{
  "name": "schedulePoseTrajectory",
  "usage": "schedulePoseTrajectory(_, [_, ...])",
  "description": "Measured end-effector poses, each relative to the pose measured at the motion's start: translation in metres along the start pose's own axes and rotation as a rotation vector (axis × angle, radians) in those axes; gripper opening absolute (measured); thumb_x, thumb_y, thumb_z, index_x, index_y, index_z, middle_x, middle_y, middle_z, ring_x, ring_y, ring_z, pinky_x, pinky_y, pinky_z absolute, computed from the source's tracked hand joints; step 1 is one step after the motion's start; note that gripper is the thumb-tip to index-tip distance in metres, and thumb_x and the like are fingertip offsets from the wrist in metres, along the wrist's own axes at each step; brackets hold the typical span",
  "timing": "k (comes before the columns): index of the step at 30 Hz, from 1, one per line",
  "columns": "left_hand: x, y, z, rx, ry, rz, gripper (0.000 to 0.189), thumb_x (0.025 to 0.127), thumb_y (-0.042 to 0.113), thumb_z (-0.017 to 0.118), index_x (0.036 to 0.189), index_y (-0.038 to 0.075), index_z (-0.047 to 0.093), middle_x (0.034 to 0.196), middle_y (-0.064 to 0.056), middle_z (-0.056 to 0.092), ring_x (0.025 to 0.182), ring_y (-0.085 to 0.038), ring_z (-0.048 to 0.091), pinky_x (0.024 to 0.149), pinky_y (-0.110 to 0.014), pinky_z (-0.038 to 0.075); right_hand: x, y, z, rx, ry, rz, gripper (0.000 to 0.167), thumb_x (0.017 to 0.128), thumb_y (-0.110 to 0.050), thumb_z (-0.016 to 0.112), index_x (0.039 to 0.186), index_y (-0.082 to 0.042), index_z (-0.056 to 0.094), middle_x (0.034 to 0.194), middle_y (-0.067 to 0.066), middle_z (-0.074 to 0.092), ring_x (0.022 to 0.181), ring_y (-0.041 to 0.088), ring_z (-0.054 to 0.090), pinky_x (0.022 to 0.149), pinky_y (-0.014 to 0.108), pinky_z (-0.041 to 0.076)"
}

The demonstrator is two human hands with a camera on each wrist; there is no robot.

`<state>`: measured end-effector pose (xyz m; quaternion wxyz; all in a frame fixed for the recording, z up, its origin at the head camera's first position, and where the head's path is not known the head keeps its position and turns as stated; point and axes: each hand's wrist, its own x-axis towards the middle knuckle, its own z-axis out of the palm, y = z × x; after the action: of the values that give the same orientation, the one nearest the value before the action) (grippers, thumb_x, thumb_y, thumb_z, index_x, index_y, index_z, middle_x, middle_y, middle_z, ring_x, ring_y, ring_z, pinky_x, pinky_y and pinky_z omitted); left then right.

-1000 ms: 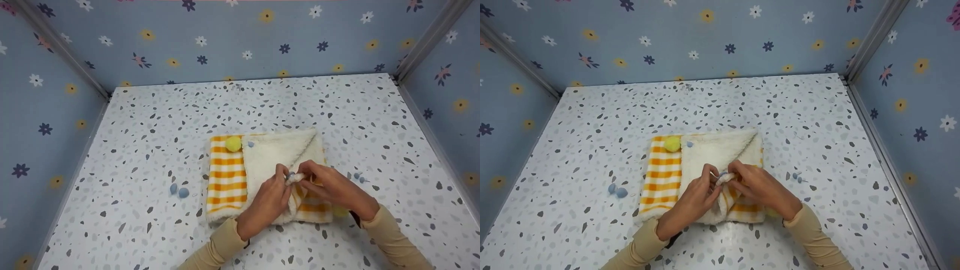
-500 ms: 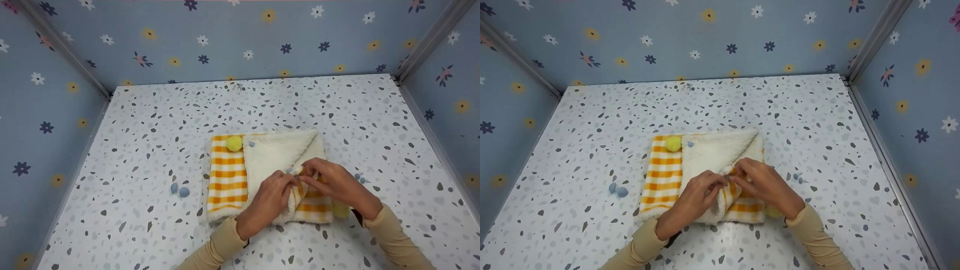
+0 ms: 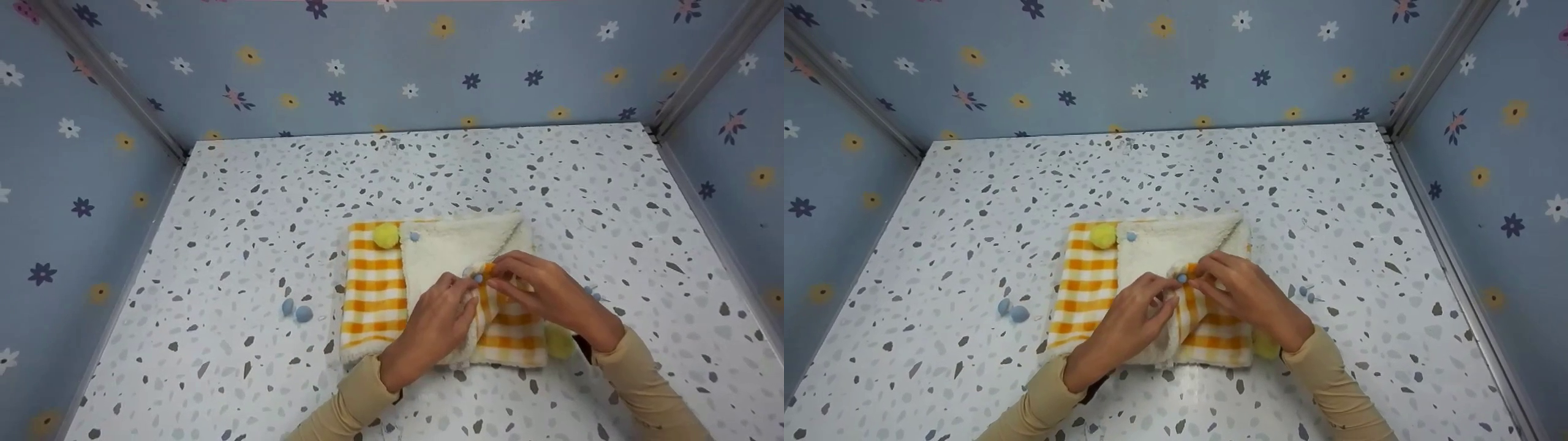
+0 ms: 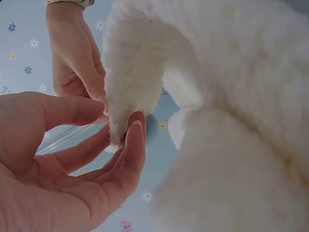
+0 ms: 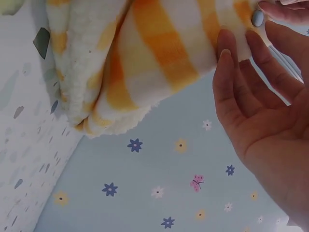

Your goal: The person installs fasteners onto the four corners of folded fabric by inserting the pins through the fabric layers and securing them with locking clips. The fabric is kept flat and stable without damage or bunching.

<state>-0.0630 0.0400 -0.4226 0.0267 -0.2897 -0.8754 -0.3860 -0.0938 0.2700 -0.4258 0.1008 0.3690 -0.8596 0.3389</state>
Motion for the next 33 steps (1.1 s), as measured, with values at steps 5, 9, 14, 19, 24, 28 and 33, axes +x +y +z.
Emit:
schedulePoseTrajectory(5, [0.000, -0.002, -0.003, -0.003, 0.019, -0.040, 0.027, 0.102, 0.012, 0.064, 0.126, -0.001, 0.064, 0.114, -0.014, 0.058, 0.061, -0.010, 0.050, 0.059, -0.020, 0.046, 0.010, 0.000, -0.001, -0.019, -0.014, -0.012, 0.014, 0.095, -0.007, 0.074, 0.109, -0.007, 0.072, 0.109, 0.000, 0.069, 0.091, 0.010, 0.068, 0.072, 0.035, 0.059])
schedulePoseTrajectory(9, [0.001, -0.004, -0.006, -0.010, 0.027, -0.069, 0.034, 0.102, 0.012, 0.066, 0.132, -0.001, 0.059, 0.120, -0.015, 0.053, 0.061, -0.008, 0.051, 0.057, -0.018, 0.046, 0.018, 0.002, 0.000, -0.023, -0.010, -0.031, 0.016, 0.095, -0.006, 0.073, 0.111, -0.006, 0.071, 0.111, 0.001, 0.069, 0.092, 0.012, 0.068, 0.071, 0.037, 0.059])
schedulePoseTrajectory(14, [0.002, -0.008, -0.009, -0.019, 0.037, -0.086, 0.046, 0.099, 0.007, 0.069, 0.140, -0.002, 0.051, 0.124, -0.016, 0.047, 0.059, -0.009, 0.044, 0.055, -0.019, 0.043, 0.028, 0.004, 0.001, -0.020, -0.005, -0.064, 0.019, 0.094, -0.003, 0.073, 0.113, -0.004, 0.070, 0.113, 0.005, 0.067, 0.092, 0.014, 0.069, 0.075, 0.038, 0.059])
schedulePoseTrajectory(19, [0.002, -0.011, -0.015, -0.023, 0.028, -0.098, 0.052, 0.099, 0.000, 0.065, 0.146, -0.001, 0.043, 0.126, -0.017, 0.042, 0.063, -0.012, 0.042, 0.058, -0.021, 0.041, 0.040, 0.006, 0.003, -0.016, -0.010, -0.093, 0.021, 0.094, -0.002, 0.073, 0.115, -0.002, 0.069, 0.114, 0.007, 0.066, 0.092, 0.015, 0.068, 0.076, 0.036, 0.059])
schedulePoseTrajectory(24, [0.001, -0.015, -0.019, 0.009, 0.044, -0.116, 0.050, 0.100, -0.003, 0.060, 0.146, -0.003, 0.042, 0.130, -0.020, 0.039, 0.064, -0.014, 0.043, 0.057, -0.022, 0.042, 0.051, 0.009, 0.006, -0.014, -0.026, -0.109, 0.021, 0.096, -0.003, 0.072, 0.116, -0.001, 0.069, 0.118, 0.009, 0.065, 0.092, 0.016, 0.067, 0.075, 0.037, 0.059])
schedulePoseTrajectory(28, [0.002, -0.016, -0.021, 0.043, 0.091, -0.118, 0.054, 0.098, -0.006, 0.058, 0.149, -0.007, 0.040, 0.138, -0.024, 0.036, 0.064, -0.016, 0.044, 0.057, -0.023, 0.044, 0.059, 0.010, 0.007, -0.019, -0.051, -0.089, 0.021, 0.097, -0.006, 0.070, 0.118, -0.003, 0.068, 0.120, 0.009, 0.065, 0.093, 0.016, 0.067, 0.078, 0.036, 0.058])
schedulePoseTrajectory(33, [0.002, -0.018, -0.025, 0.080, 0.122, -0.113, 0.061, 0.097, -0.008, 0.056, 0.154, -0.009, 0.034, 0.148, -0.027, 0.031, 0.075, -0.021, 0.051, 0.062, -0.025, 0.047, 0.068, 0.012, 0.009, -0.017, -0.075, -0.085, 0.021, 0.099, -0.007, 0.069, 0.120, -0.002, 0.068, 0.122, 0.009, 0.064, 0.094, 0.016, 0.066, 0.079, 0.038, 0.058])
